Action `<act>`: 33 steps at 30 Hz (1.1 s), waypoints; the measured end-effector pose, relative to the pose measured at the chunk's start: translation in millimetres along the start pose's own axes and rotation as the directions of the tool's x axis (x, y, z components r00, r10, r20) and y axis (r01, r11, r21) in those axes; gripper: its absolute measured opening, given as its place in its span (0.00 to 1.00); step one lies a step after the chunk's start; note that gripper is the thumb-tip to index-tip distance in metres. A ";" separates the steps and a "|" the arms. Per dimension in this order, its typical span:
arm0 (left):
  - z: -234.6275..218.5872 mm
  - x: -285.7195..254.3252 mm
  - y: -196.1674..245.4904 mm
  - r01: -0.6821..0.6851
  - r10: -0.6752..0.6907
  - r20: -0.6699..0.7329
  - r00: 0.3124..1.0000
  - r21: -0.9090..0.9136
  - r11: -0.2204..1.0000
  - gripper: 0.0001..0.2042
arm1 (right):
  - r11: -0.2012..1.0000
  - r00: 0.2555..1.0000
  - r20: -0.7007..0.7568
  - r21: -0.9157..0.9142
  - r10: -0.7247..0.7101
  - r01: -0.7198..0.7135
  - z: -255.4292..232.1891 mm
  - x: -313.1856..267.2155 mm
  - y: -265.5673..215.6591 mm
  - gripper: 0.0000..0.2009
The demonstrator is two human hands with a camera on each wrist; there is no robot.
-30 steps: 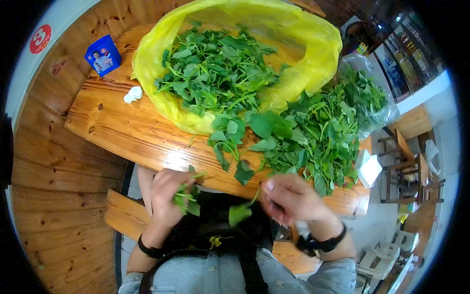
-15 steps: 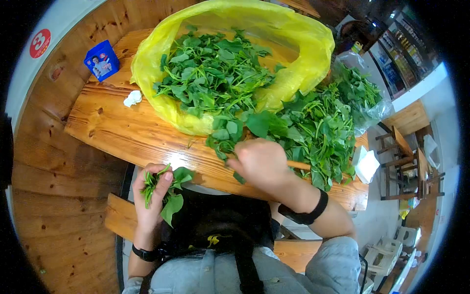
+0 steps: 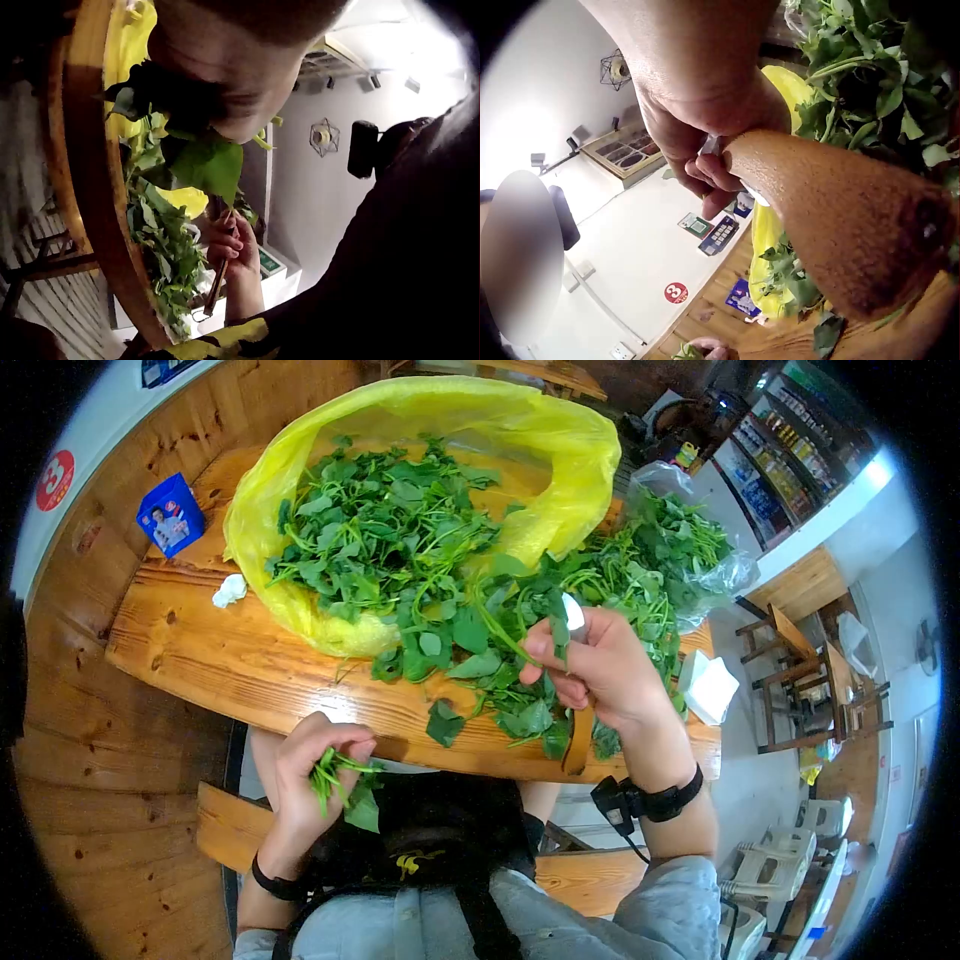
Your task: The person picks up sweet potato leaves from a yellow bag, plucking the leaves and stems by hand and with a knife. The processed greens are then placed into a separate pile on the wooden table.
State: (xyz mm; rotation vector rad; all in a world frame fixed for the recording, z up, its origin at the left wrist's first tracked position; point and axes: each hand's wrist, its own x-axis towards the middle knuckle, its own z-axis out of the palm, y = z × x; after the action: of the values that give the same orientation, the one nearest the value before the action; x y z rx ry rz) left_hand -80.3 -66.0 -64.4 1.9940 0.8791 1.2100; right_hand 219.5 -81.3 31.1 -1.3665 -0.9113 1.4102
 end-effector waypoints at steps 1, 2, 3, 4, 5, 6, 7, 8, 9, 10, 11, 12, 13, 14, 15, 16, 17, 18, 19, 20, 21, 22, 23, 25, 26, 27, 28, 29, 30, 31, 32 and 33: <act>1.9 4.5 3.5 -0.085 0.084 0.017 0.996 0.036 0.996 0.10 | 1.000 1.000 0.007 -0.007 0.001 -0.001 -1.2 -2.5 0.8 0.08; 3.4 11.2 9.9 -0.147 0.146 0.042 0.988 0.030 0.989 0.17 | 1.000 1.000 0.018 -0.012 0.002 -0.002 -1.6 -4.6 2.7 0.08; 7.4 18.7 17.7 -0.232 0.230 0.025 0.973 0.118 0.966 0.18 | 1.000 0.999 0.033 -0.016 0.005 -0.004 -0.9 -6.4 5.1 0.08; 13.0 26.5 26.2 -0.309 0.312 0.015 0.950 0.210 0.928 0.19 | 1.000 0.999 0.034 -0.025 0.015 -0.014 1.5 -9.4 6.7 0.06; 18.1 33.2 32.5 -0.379 0.394 0.014 0.919 0.300 0.875 0.20 | 0.998 0.999 0.047 -0.054 0.025 -0.023 5.2 -12.0 7.3 0.06; 22.0 39.1 36.6 -0.416 0.433 0.034 0.901 0.352 0.838 0.20 | 0.996 0.998 0.058 -0.083 0.034 -0.030 9.4 -14.7 7.0 0.05; 25.5 44.6 40.1 -0.453 0.472 0.056 0.880 0.401 0.797 0.21 | 0.993 0.997 0.068 -0.112 0.043 -0.035 12.6 -17.5 6.5 0.05; 27.9 48.5 42.6 -0.489 0.509 0.082 0.857 0.445 0.750 0.22 | 0.987 0.994 0.104 -0.160 0.033 -0.016 14.2 -20.4 5.9 0.04; 30.6 50.7 42.4 -0.487 0.512 0.065 0.856 0.433 0.759 0.20 | 0.988 0.990 0.139 -0.152 0.027 -0.005 17.2 -23.4 4.9 0.04; 34.6 52.7 40.5 -0.487 0.516 0.049 0.855 0.416 0.768 0.19 | 0.990 0.985 0.170 -0.144 0.021 0.004 20.5 -26.5 3.8 0.04; 38.0 54.1 39.5 -0.487 0.518 0.032 0.855 0.394 0.779 0.18 | 0.991 0.981 0.196 -0.136 0.017 0.010 21.0 -29.2 4.0 0.04; 38.5 52.3 39.5 -0.453 0.477 0.017 0.879 0.349 0.821 0.16 | 0.985 0.980 0.193 -0.172 0.041 -0.008 18.3 -30.8 6.1 0.07; 40.3 50.7 39.6 -0.422 0.449 -0.011 0.893 0.321 0.848 0.16 | 0.992 0.980 0.196 -0.129 0.024 0.001 16.9 -31.4 8.5 0.09; 41.8 49.0 39.5 -0.390 0.419 -0.040 0.907 0.294 0.873 0.16 | 0.996 0.980 0.200 -0.086 0.006 0.011 17.0 -30.7 11.0 0.10; 42.4 47.4 39.5 -0.355 0.386 -0.069 0.920 0.270 0.895 0.15 | 0.999 0.978 0.208 -0.044 -0.013 0.022 16.8 -29.4 12.9 0.11; 40.4 46.3 43.6 -0.318 0.345 -0.069 0.936 0.252 0.914 0.14 | 0.997 0.970 0.239 -0.059 -0.031 0.046 15.7 -27.7 13.8 0.13; 40.8 46.2 41.1 -0.347 0.372 -0.065 0.926 0.246 0.905 0.14 | 0.993 0.982 0.187 -0.108 -0.028 0.049 16.9 -26.8 15.4 0.13; 41.4 45.7 36.6 -0.372 0.397 -0.064 0.915 0.242 0.896 0.14 | 0.986 0.990 0.138 -0.159 -0.028 0.050 19.5 -26.9 17.7 0.12; 40.6 45.4 34.1 -0.396 0.422 -0.064 0.905 0.241 0.886 0.14 | 0.977 0.995 0.092 -0.210 -0.030 0.048 22.6 -27.2 20.0 0.12; 38.0 46.0 34.7 -0.428 0.452 -0.037 0.891 0.265 0.864 0.14 | 0.964 0.999 0.045 -0.266 0.008 0.005 26.7 -30.0 20.0 0.11; 35.6 45.4 36.7 -0.443 0.469 -0.026 0.883 0.288 0.849 0.14 | 0.941 0.993 0.082 -0.320 -0.090 0.112 28.8 -31.8 23.4 0.10; 33.7 44.4 39.2 -0.459 0.486 -0.014 0.874 0.309 0.833 0.14 | 0.904 0.975 0.120 -0.368 -0.186 0.218 29.7 -33.8 27.6 0.09; 33.3 43.3 40.9 -0.476 0.504 -0.001 0.863 0.326 0.817 0.14 | 0.853 0.947 0.160 -0.411 -0.279 0.321 30.4 -35.3 32.4 0.09; 35.5 40.2 39.7 -0.495 0.536 -0.045 0.843 0.326 0.805 0.15 | 0.721 0.867 0.203 -0.488 -0.455 0.492 35.3 -35.4 39.5 0.12; 35.5 38.1 40.0 -0.492 0.533 -0.059 0.844 0.310 0.814 0.15 | 0.664 0.843 0.237 -0.529 -0.482 0.529 38.3 -39.1 36.2 0.14; 35.8 36.6 40.3 -0.487 0.527 -0.072 0.847 0.293 0.823 0.15 | 0.604 0.819 0.273 -0.566 -0.505 0.561 40.2 -42.2 33.2 0.16; 36.6 35.7 40.4 -0.499 0.545 -0.081 0.835 0.307 0.810 0.15 | 0.613 0.823 0.289 -0.558 -0.489 0.560 41.0 -43.9 31.5 0.19; 37.7 34.9 40.5 -0.511 0.562 -0.088 0.822 0.322 0.797 0.15 | 0.597 0.818 0.298 -0.569 -0.492 0.566 41.5 -44.8 30.9 0.19; 38.2 34.2 40.7 -0.522 0.580 -0.095 0.809 0.336 0.784 0.15 | 0.581 0.813 0.308 -0.579 -0.494 0.572 42.1 -45.8 30.6 0.18; 37.8 34.0 41.9 -0.522 0.580 -0.090 0.810 0.341 0.782 0.15 | 0.565 0.808 0.317 -0.588 -0.497 0.578 42.7 -46.7 30.5 0.18; 36.8 34.2 43.9 -0.522 0.579 -0.085 0.811 0.345 0.780 0.15 | 0.583 0.810 0.311 -0.572 -0.497 0.578 43.5 -47.1 31.5 0.18; 35.9 34.3 45.7 -0.521 0.579 -0.080 0.811 0.350 0.778 0.15 | 0.599 0.811 0.306 -0.555 -0.498 0.577 44.4 -46.9 33.4 0.18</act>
State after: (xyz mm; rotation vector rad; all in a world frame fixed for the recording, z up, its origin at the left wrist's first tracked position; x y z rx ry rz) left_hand -25.8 -71.1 -25.0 2.5456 0.6024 1.6885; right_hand 168.4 -131.3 17.6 -1.2898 -1.8289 0.7185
